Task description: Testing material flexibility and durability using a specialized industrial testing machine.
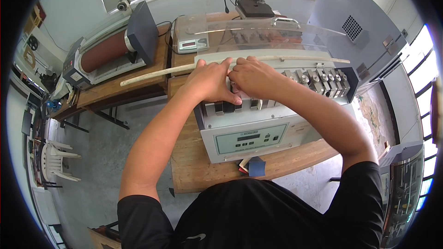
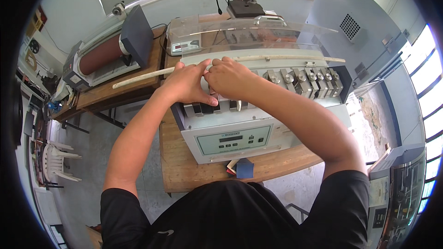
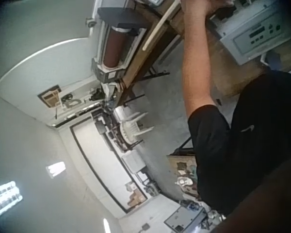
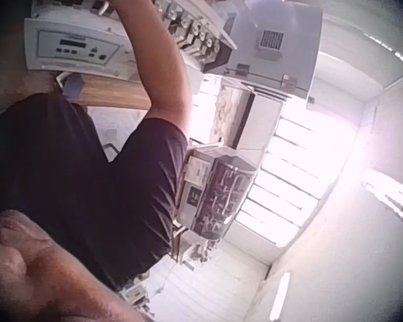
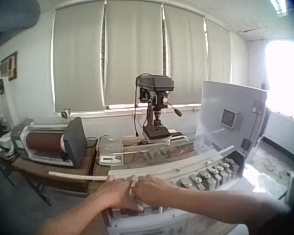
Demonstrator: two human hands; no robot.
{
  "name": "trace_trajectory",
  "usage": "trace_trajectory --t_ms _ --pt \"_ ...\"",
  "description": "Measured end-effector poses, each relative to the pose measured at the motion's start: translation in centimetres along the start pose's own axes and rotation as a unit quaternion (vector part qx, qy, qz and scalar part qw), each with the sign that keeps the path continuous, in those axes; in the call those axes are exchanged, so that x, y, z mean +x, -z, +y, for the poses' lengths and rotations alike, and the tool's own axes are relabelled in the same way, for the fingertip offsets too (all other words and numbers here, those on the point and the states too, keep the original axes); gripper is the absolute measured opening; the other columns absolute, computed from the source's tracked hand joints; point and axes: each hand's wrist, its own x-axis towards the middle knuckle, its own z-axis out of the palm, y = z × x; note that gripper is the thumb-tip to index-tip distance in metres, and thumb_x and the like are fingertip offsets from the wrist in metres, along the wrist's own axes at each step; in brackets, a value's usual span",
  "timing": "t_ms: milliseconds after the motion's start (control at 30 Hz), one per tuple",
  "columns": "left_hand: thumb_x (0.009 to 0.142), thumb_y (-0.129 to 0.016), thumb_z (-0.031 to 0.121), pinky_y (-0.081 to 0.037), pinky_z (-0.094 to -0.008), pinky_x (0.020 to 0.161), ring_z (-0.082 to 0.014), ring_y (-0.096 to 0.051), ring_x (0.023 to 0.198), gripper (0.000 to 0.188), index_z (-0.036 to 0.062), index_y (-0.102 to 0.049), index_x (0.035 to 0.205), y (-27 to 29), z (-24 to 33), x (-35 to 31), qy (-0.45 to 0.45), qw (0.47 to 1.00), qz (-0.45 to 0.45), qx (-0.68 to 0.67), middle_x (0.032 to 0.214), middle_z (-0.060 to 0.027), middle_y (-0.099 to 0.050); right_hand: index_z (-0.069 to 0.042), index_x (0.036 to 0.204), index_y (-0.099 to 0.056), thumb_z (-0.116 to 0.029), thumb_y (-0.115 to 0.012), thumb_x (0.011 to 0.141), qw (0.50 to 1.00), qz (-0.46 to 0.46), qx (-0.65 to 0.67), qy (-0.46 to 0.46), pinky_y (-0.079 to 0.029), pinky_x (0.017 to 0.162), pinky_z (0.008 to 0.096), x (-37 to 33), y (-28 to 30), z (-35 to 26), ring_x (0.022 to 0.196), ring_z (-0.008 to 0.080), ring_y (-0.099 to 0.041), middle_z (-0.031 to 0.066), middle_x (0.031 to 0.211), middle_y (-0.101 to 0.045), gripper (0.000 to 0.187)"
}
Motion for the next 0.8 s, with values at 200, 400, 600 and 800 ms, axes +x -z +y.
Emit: trace_trajectory --t_ms 200,400,600,800 --pt "0.053 -0.086 0.06 -0.035 -0.0349 0.093 -0.024 -0.066 0.098 0.112 -0.0004 -0.043 0.136 -0.2 0.0 0.4 0.006 1.0 -0.015 0.018 0.096 -0.0074 -0.072 -0.009 0.078 -0.072 -0.036 -0.057 0.088 0.995 -0.039 -0.09 0.016 -0.045 0.081 0.0348 0.8 0.5 -0.3 0.098 0.0189 -0.06 0.0037 0.089 -0.07 0.033" --pt "0.053 -0.086 0.061 -0.035 -0.0347 0.093 -0.0232 -0.066 0.098 0.106 0.0 -0.048 0.131 -0.1 0.2 -0.2 0.004 1.0 0.01 0.008 0.095 -0.0073 -0.072 -0.011 0.077 -0.072 -0.043 -0.049 0.093 0.981 -0.162 -0.108 -0.021 -0.044 0.082 0.036 1.6 2.0 -1.2 0.097 0.0188 -0.06 0.0027 0.09 -0.07 0.043" --pt "0.053 -0.087 0.057 -0.031 -0.0354 0.099 -0.0237 -0.064 0.103 0.11 0.0077 -0.045 0.141 -0.2 -0.2 0.4 0.02 0.999 -0.032 0.012 0.115 -0.007 -0.07 -0.013 0.092 -0.073 -0.046 -0.048 0.096 0.987 -0.128 -0.068 -0.061 -0.044 0.085 0.0385 1.2 1.5 -0.6 0.1 0.0204 -0.06 0.0031 0.098 -0.071 0.042" --pt "0.055 -0.091 0.039 -0.031 -0.0363 0.098 -0.0234 -0.066 0.094 0.097 0.0155 -0.048 0.138 0.1 -1.4 0.3 -0.06 0.996 -0.036 -0.048 0.116 -0.0054 -0.07 -0.011 0.11 -0.068 -0.036 -0.061 0.09 0.994 -0.058 0.077 -0.059 -0.043 0.092 0.0398 0.1 1.8 0.4 0.102 0.0221 -0.057 0.0012 0.111 -0.065 0.032"
